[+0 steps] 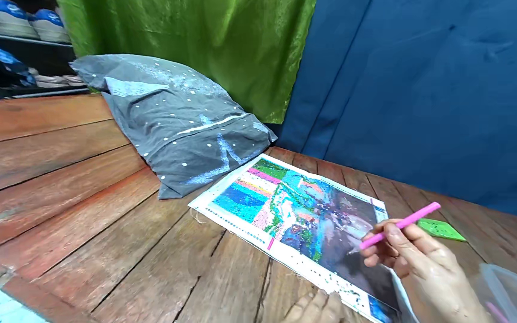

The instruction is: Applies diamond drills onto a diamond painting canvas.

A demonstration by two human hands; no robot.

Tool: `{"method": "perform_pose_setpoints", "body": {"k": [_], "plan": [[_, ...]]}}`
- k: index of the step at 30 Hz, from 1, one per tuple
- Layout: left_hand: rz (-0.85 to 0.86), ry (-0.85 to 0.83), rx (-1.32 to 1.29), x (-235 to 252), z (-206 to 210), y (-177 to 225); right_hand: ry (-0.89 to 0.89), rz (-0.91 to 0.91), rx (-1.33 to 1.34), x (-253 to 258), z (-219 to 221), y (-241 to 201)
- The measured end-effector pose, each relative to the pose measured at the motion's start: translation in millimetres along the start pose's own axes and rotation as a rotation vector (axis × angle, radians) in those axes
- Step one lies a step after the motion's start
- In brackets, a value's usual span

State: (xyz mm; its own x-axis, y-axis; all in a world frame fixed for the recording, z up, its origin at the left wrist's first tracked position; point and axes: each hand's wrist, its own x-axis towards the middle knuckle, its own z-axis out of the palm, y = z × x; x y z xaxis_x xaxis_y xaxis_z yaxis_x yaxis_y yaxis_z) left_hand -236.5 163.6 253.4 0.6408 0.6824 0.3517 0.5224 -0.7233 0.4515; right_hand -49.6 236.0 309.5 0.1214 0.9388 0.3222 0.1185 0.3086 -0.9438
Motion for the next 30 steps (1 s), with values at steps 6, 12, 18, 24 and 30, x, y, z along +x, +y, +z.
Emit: {"method": "perform_pose_setpoints", "body": {"k": [6,12,18,24,30], "plan": [[-0.008,-0.028,0.060,0.1,-1.9,2.7,0.008,-0.105,-0.112,-25.9,-21.3,17.9],[0.021,-0.025,0.098,-0.6,-1.9,-0.1,-0.082,-0.262,-0.322,-27.7,-20.8,29.5],[0.020,-0.032,0.096,-0.9,-2.3,-0.9,-0.078,-0.310,-0.371,-26.6,-21.5,34.8],[0.029,-0.035,0.101,-1.3,-2.6,-1.5,-0.090,-0.346,-0.396,-26.2,-21.4,40.2],[0.038,-0.022,0.112,-1.4,-2.1,-2.3,-0.098,-0.368,-0.416,-26.4,-21.0,42.3]]}}
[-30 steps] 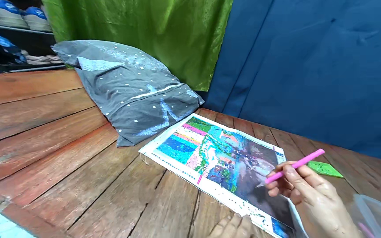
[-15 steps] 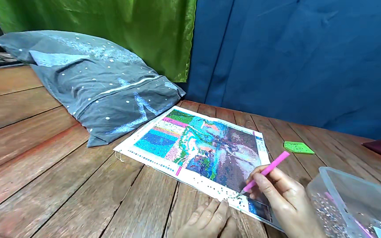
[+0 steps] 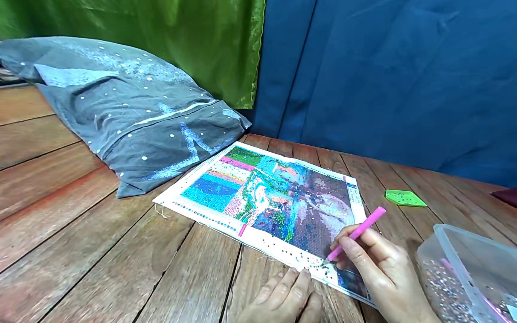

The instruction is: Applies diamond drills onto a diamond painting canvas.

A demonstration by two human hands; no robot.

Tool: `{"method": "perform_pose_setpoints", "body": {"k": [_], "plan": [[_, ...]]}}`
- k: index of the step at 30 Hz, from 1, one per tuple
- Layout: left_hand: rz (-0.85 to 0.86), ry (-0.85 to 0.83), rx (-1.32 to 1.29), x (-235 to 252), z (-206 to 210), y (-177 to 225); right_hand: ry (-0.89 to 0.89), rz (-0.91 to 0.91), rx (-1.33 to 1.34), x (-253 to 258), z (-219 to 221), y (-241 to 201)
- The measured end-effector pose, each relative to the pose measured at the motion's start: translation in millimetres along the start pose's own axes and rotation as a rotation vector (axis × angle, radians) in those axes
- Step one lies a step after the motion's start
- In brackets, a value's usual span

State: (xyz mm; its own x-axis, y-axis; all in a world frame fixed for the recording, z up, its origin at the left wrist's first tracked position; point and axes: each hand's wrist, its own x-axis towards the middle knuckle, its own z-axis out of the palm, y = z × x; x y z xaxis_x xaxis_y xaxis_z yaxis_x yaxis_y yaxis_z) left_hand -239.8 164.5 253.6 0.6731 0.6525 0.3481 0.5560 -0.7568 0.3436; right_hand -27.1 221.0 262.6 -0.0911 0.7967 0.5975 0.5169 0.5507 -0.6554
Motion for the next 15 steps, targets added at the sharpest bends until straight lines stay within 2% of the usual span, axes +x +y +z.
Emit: {"method": "perform_pose_setpoints", "body": {"k": [15], "plan": [[-0.006,-0.010,0.009,-0.2,-1.4,0.7,0.011,-0.024,-0.040,0.6,-2.1,-1.1]]}}
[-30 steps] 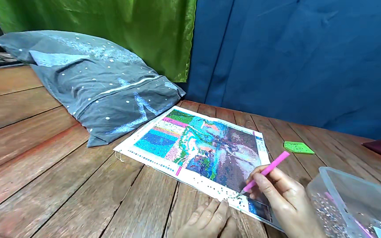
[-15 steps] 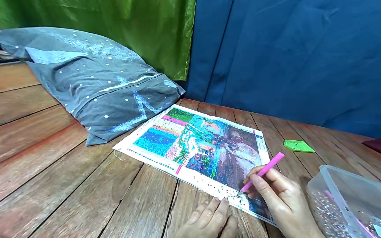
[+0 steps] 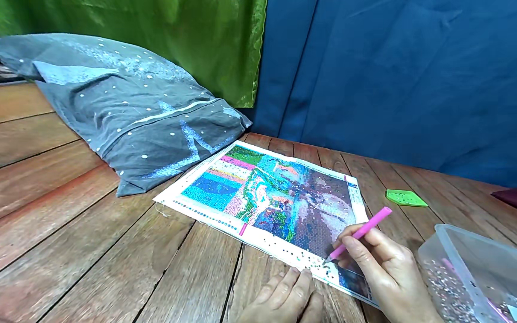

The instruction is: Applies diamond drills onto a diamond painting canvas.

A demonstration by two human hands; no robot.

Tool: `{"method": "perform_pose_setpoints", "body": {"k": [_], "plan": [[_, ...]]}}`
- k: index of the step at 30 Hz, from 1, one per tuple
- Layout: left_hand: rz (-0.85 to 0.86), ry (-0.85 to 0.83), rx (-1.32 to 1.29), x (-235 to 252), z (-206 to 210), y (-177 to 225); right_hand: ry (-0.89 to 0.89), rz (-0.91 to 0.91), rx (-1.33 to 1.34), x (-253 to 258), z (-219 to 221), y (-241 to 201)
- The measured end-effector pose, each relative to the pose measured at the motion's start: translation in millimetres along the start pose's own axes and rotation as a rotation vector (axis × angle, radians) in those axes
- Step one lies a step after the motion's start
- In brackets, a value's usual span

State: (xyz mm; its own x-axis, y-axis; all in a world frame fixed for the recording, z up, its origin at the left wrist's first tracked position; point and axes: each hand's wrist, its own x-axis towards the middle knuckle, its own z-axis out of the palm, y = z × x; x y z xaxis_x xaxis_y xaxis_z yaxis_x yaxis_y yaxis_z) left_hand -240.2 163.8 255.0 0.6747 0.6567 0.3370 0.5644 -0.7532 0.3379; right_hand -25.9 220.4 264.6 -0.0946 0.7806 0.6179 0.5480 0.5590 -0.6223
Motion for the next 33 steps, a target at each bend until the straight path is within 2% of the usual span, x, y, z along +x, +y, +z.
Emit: {"method": "perform_pose_setpoints", "body": {"k": [6,12,15,22,33], "plan": [[0.003,0.010,-0.001,0.2,1.1,0.7,-0.019,-0.042,-0.001,-1.2,1.4,3.7],[0.002,0.012,0.001,0.1,1.2,0.2,-0.062,-0.183,-0.030,-1.5,1.5,7.4],[0.003,0.006,0.005,0.4,0.5,0.4,-0.038,-0.153,-0.031,-1.0,1.8,6.4],[0.007,0.024,-0.004,0.0,3.0,-0.7,-0.006,0.054,0.087,0.8,-0.8,1.2],[0.009,0.014,-0.005,-0.1,1.8,-0.4,-0.018,0.054,0.096,-0.2,-0.1,2.7]]}}
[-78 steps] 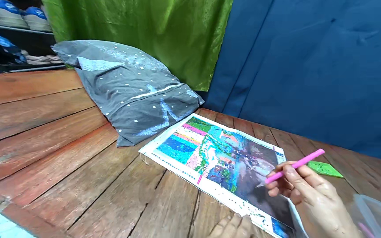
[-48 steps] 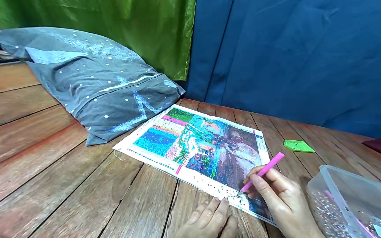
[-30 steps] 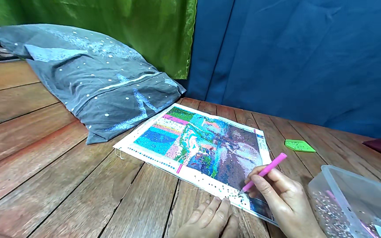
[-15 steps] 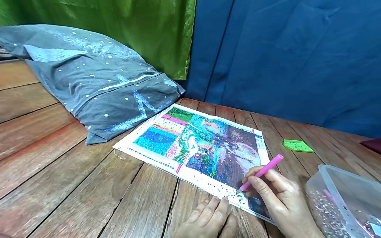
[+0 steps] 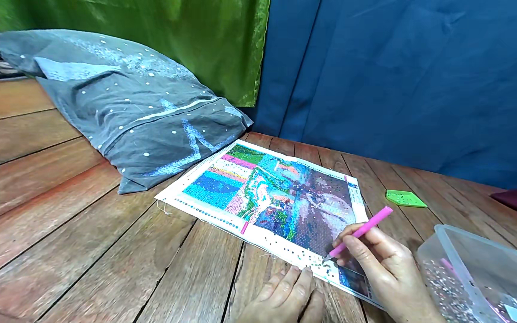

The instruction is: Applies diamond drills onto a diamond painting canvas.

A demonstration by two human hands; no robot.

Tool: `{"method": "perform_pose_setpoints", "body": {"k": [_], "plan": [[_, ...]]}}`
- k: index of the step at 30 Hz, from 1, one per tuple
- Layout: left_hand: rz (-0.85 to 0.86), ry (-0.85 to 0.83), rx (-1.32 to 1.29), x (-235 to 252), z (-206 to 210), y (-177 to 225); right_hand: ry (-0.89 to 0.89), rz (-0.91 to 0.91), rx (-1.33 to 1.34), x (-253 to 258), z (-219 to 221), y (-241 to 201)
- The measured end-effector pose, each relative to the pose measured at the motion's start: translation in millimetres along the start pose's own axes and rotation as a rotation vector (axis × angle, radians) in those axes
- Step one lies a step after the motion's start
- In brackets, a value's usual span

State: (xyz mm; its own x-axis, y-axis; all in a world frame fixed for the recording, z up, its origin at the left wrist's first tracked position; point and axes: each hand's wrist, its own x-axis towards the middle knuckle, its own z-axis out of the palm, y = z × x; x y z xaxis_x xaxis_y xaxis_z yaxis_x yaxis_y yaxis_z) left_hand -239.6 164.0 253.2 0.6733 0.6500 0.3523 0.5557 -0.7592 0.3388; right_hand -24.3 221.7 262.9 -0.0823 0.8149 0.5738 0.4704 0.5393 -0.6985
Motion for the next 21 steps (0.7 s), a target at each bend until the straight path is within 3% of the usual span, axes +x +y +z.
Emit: {"method": "perform_pose_setpoints", "body": {"k": [21], "plan": [[-0.007,0.003,0.015,-0.1,-0.1,0.8,-0.006,-0.006,0.024,0.2,-1.4,-6.9]]}}
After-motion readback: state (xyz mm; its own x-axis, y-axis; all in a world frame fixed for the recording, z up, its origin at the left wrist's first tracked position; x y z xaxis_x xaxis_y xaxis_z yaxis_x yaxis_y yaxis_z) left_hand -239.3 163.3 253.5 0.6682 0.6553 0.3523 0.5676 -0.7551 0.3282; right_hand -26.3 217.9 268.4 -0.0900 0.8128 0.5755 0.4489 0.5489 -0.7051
